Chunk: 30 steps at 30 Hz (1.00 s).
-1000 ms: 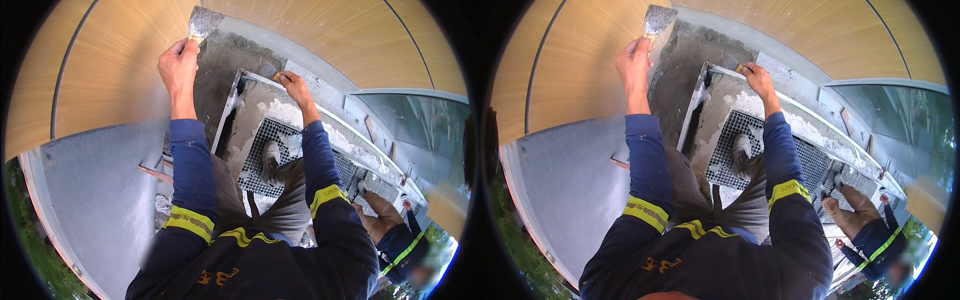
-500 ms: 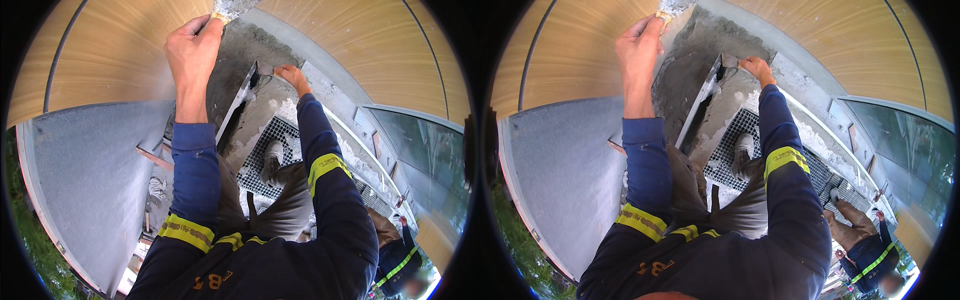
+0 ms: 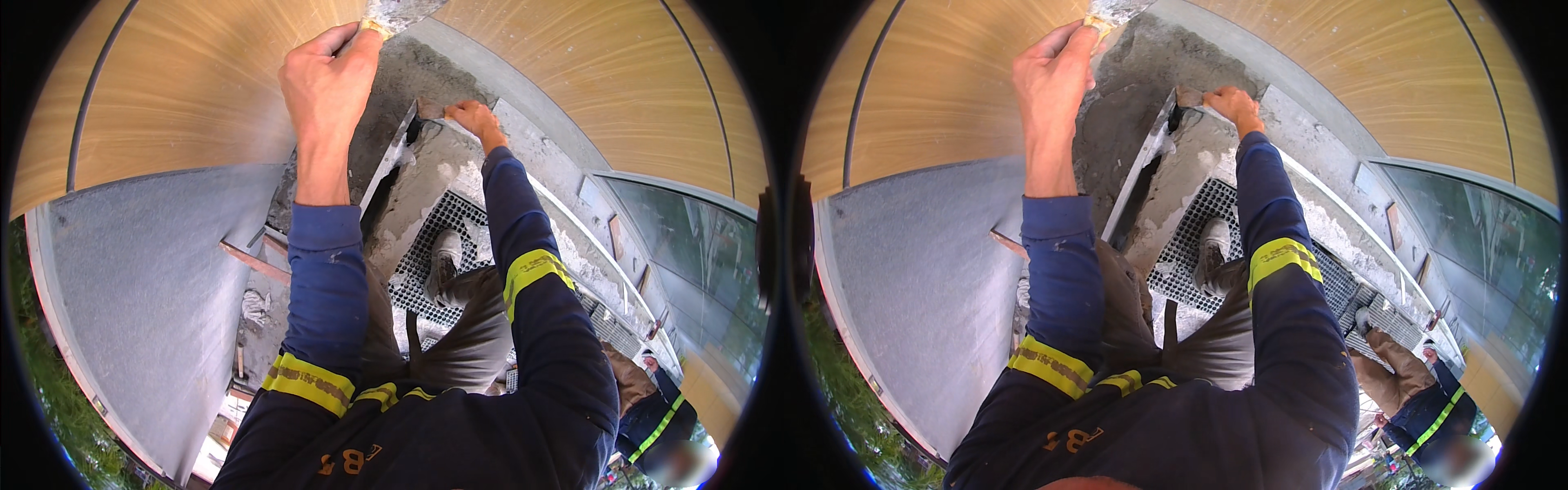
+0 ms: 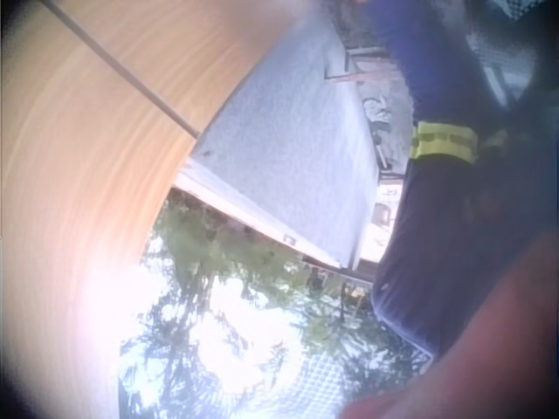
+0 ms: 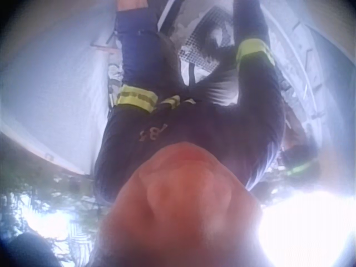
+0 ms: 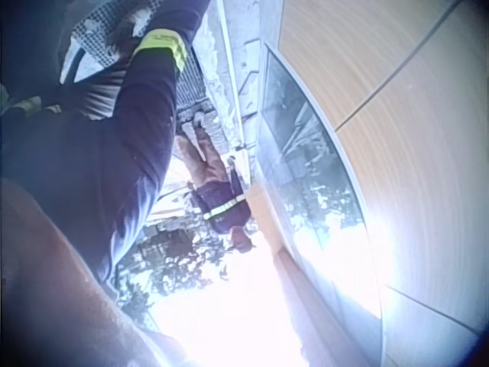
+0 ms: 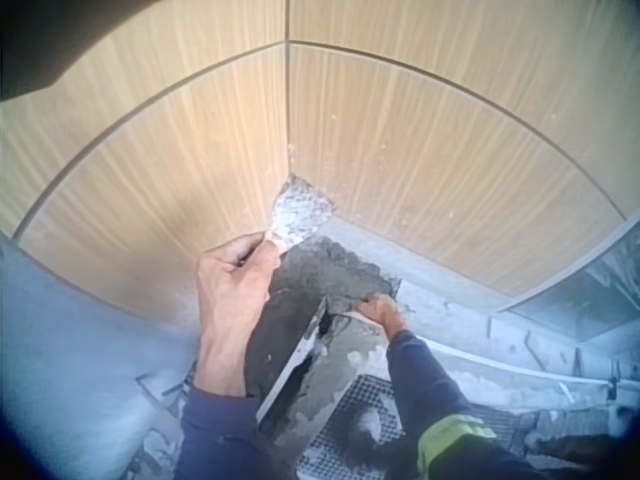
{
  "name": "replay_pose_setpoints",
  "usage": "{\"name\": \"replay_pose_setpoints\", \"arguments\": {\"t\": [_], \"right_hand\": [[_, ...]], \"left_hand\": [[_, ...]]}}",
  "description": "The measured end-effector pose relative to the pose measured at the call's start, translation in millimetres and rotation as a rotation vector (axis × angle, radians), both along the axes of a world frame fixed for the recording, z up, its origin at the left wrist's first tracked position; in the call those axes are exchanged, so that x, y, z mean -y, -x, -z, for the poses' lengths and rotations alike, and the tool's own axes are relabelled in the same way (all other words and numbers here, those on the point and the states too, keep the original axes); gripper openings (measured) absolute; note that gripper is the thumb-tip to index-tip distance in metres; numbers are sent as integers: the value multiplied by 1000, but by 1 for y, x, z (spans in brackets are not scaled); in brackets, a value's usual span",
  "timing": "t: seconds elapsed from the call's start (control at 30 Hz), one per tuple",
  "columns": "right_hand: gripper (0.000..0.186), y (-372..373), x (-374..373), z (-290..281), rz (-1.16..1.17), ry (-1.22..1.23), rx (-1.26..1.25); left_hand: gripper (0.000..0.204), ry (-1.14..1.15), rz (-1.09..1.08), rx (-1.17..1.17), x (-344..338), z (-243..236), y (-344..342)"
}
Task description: The person uses a trowel and a smaller tool to scoop and spread mortar onto a curved concrete structure. They repeatedly transfer mortar from a pile to the surface, smoothing and leveling it along the edge of the structure.
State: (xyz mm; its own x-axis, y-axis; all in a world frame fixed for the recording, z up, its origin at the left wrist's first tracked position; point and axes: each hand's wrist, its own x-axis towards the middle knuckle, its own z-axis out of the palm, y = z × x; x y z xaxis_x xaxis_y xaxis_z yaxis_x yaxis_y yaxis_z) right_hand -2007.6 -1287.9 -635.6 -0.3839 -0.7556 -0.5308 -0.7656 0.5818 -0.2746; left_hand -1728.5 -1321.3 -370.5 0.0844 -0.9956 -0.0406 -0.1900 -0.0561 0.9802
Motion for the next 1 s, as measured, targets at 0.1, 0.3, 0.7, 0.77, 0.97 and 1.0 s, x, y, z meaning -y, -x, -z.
{"name": "replay_pose_setpoints", "arguments": {"t": [0.1, 0.3, 0.7, 0.77, 0.97, 1.0], "right_hand": [[53, -4, 1, 0, 0, -5, -4], [50, 3, 1, 6, -20, 7, -33], [50, 8, -16, -18, 29, -39, -59], [49, 7, -16, -26, 4, -32, -105], [50, -8, -14, -29, -6, 28, -104], [52, -13, -12, -27, -1, 1, -77]], "left_hand": [[37, -20, -15, -7, 2, 2, -2], [34, -19, 16, -4, -1, -4, 0], [36, -49, -12, 0, 5, -1, -11], [33, -56, -7, -14, 5, -5, -11], [32, -45, 9, -47, 6, -3, -10], [32, -38, 12, -48, 5, -2, -10]]}}
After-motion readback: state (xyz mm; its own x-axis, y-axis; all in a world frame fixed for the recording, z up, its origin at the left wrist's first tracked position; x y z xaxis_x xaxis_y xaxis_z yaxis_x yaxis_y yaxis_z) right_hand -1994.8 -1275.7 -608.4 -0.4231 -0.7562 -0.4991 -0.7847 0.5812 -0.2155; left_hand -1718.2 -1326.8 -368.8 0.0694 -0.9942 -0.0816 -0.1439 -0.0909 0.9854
